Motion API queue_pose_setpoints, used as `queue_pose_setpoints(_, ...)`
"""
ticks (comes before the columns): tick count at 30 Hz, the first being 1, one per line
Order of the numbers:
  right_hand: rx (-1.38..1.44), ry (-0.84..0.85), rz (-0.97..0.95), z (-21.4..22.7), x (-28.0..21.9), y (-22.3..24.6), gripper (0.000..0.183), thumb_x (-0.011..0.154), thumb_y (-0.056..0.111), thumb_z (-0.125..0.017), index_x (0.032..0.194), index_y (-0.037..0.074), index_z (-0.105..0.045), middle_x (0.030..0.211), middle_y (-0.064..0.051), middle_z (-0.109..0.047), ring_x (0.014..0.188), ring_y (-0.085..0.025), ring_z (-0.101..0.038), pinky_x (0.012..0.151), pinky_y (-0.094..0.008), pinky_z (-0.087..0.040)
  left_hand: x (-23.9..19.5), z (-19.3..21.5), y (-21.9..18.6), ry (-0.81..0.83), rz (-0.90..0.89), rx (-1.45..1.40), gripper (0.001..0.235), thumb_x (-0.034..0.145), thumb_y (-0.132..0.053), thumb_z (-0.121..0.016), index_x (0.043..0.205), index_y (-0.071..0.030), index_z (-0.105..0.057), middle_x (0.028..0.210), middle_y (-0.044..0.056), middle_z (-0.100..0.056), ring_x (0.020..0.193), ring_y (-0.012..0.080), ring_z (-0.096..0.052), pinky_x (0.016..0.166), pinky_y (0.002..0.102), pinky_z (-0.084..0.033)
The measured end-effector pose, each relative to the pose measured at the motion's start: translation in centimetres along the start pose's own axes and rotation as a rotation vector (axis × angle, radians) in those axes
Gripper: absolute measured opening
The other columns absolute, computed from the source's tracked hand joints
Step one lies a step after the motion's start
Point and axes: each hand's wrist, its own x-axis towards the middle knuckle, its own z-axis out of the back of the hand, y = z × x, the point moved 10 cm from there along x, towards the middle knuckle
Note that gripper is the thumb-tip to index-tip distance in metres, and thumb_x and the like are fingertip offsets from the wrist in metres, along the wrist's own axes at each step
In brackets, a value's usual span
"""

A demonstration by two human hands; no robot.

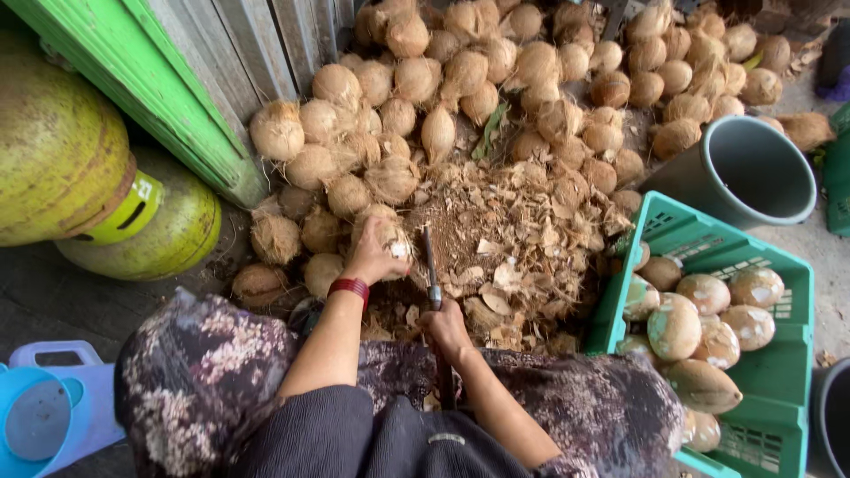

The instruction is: The person sits on the ground and uses a long metal tool to peel the husk off a coconut. They repeatedly strike and scrape the coconut to remove the outer layer, then place the peeled coconut into a green crate.

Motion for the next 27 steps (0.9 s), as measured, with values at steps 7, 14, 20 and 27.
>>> queue_pose_setpoints(7, -0.118, -0.022, 0.526, 1.5, -2.6, 6.4, 0.014, 0.090, 0.005, -0.058, 0.084, 0.008, -0.046, 0.062, -0.005, -0.047, 0.049, -0.013, -0.042, 0.042, -0.028, -0.038, 0.5, -0.1, -1.2, -0.055, -0.028, 0.237, 0.105, 0.046, -0.014, -0.096, 0.133, -0.020, -0.038, 0.134, 0.012, -0.043, 0.126, 0.0327, -0.048, 0.105, 0.054, -0.047)
queue_pose_setpoints(14, -0.017, -0.035, -0.082, 0.6, 0.4, 0.1, 0.013, 0.083, -0.001, -0.060, 0.088, 0.008, -0.052, 0.067, -0.003, -0.053, 0.052, -0.012, -0.049, 0.045, -0.029, -0.044, -0.3, 0.2, -1.3, -0.005, 0.049, 0.170, 0.107, 0.044, -0.006, -0.088, 0.137, -0.023, -0.038, 0.136, 0.014, -0.043, 0.126, 0.0340, -0.049, 0.104, 0.051, -0.050)
queue_pose_setpoints(20, -0.087, -0.053, 0.313, 1.1, -2.9, 4.8, 0.017, 0.082, 0.001, -0.064, 0.083, 0.007, -0.048, 0.062, -0.003, -0.051, 0.052, -0.014, -0.049, 0.045, -0.030, -0.043, 1.2, 0.2, -1.0, 0.010, -0.020, 0.235, 0.107, 0.043, -0.011, -0.094, 0.135, -0.021, -0.038, 0.137, 0.015, -0.042, 0.130, 0.0354, -0.045, 0.109, 0.053, -0.043)
queue_pose_setpoints(27, 0.118, 0.113, -0.077, -2.2, 0.1, 0.3, 0.012, 0.080, -0.004, -0.054, 0.087, 0.005, -0.051, 0.058, -0.005, -0.051, 0.046, -0.017, -0.044, 0.042, -0.034, -0.040, 1.0, -0.2, -1.9, 0.016, 0.029, 0.740, 0.114, 0.042, -0.017, -0.105, 0.135, -0.020, -0.038, 0.151, 0.020, -0.021, 0.132, 0.0512, -0.029, 0.104, 0.067, -0.034)
